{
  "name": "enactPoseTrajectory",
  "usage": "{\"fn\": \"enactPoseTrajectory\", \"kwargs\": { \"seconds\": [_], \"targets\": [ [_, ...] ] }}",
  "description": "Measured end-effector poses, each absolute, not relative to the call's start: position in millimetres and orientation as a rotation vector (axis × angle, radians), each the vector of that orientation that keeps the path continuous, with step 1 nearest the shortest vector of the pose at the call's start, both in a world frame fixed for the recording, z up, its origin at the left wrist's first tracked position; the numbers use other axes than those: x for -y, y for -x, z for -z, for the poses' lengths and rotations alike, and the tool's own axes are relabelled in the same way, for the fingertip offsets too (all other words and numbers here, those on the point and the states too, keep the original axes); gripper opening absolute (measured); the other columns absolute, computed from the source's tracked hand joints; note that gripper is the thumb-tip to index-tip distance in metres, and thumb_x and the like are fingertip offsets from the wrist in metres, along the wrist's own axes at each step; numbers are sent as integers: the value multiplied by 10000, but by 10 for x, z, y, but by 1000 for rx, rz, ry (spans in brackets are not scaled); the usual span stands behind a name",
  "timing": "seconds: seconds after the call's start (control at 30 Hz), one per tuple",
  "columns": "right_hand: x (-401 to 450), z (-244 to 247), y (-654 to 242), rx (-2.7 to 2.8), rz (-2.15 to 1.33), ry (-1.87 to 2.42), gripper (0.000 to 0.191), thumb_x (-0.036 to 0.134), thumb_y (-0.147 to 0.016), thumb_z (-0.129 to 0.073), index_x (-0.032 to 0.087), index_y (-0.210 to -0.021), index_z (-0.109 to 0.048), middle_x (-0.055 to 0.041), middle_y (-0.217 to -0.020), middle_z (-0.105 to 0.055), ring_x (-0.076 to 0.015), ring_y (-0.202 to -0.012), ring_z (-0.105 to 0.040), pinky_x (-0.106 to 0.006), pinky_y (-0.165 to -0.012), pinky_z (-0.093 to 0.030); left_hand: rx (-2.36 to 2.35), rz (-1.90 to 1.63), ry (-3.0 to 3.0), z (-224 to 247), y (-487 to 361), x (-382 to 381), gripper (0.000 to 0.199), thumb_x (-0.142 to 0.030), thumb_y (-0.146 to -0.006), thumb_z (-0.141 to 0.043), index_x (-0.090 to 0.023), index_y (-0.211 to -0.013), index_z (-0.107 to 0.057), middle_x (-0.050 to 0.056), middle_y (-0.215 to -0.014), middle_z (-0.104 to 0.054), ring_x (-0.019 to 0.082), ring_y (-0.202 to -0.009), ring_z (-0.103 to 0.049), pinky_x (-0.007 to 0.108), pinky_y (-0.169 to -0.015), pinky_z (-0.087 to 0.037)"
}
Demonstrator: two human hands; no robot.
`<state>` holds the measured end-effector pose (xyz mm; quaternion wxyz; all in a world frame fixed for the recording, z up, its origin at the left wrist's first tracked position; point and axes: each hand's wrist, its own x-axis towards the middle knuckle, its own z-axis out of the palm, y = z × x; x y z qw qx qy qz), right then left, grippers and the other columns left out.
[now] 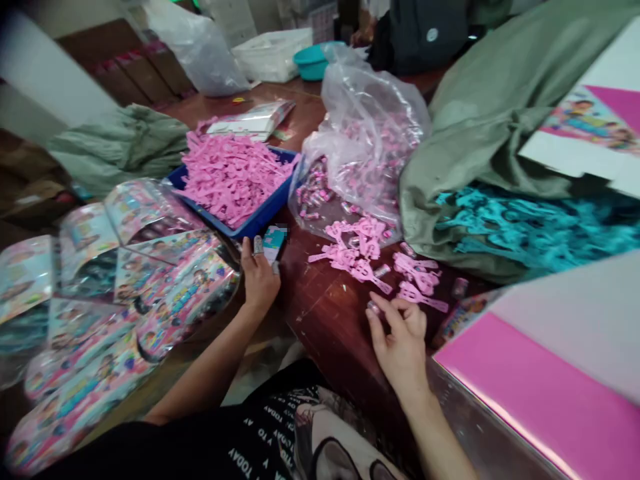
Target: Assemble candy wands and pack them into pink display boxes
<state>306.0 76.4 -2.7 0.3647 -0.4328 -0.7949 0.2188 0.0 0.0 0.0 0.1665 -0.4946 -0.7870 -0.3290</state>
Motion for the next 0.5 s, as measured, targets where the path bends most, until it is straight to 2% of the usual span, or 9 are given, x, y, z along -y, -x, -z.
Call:
{"fn": "enactPoseTrajectory", "kwargs": {
  "seconds": [0.1, 0.2, 0.27, 0.33, 0.4, 0.5],
  "targets": [
    [-591, -218, -3176, 2067, -677, 1050, 316, 356, -937, -631, 296, -1243, -681, -76, -1036, -625, -234, -987, -583, -413, -877, -517, 2180, 951, 1630, -96, -250, -224, 585, -255, -923, -574, -135, -1465, -389, 226, -1615, -226, 387, -1518, -204, 621, -1210, -251],
    [-450, -403, -3285, 2006, -895, 974, 249, 290, -949, -618, 272, -1194, -659, -66, -1087, -670, -207, -1023, -635, -377, -881, -544, 2255, 827, 1962, -149, -516, -581, 564, -292, -870, -634, -160, -1397, -487, 199, -1553, -376, 402, -1425, -363, 609, -1158, -343],
    [-369, -474, -3384, 1967, -1007, 943, 205, 258, -961, -595, 254, -1158, -649, -64, -1097, -693, -194, -1036, -657, -364, -891, -556, 2322, 664, 2092, -181, -583, -809, 467, -220, -850, -585, -140, -1309, -561, 215, -1400, -544, 413, -1286, -507, 613, -1072, -419],
    [-302, -512, -3535, 1914, -1075, 966, 194, 254, -965, -592, 250, -1150, -650, -65, -1118, -709, -193, -1064, -668, -373, -923, -560, 2373, 562, 2108, -256, -550, -975, 419, -156, -857, -501, -117, -1265, -584, 213, -1167, -668, 385, -1114, -617, 554, -974, -487],
    [-265, -534, -3748, 1804, -1123, 1043, 225, 264, -963, -606, 253, -1184, -648, -67, -1159, -717, -193, -1078, -681, -386, -951, -563, 2403, 536, 1994, -398, -498, -1061, 380, -155, -889, -449, -104, -1238, -590, 196, -1022, -695, 360, -1024, -652, 490, -921, -505],
    [-288, -596, -4125, 1615, -1066, 1165, 313, 275, -952, -636, 266, -1264, -627, -62, -1188, -724, -187, -1067, -700, -382, -958, -573, 2295, 720, 1857, -687, -634, -1043, 281, -213, -899, -501, -116, -1134, -621, 178, -1030, -683, 343, -1028, -645, 447, -914, -496]
  ]
}}
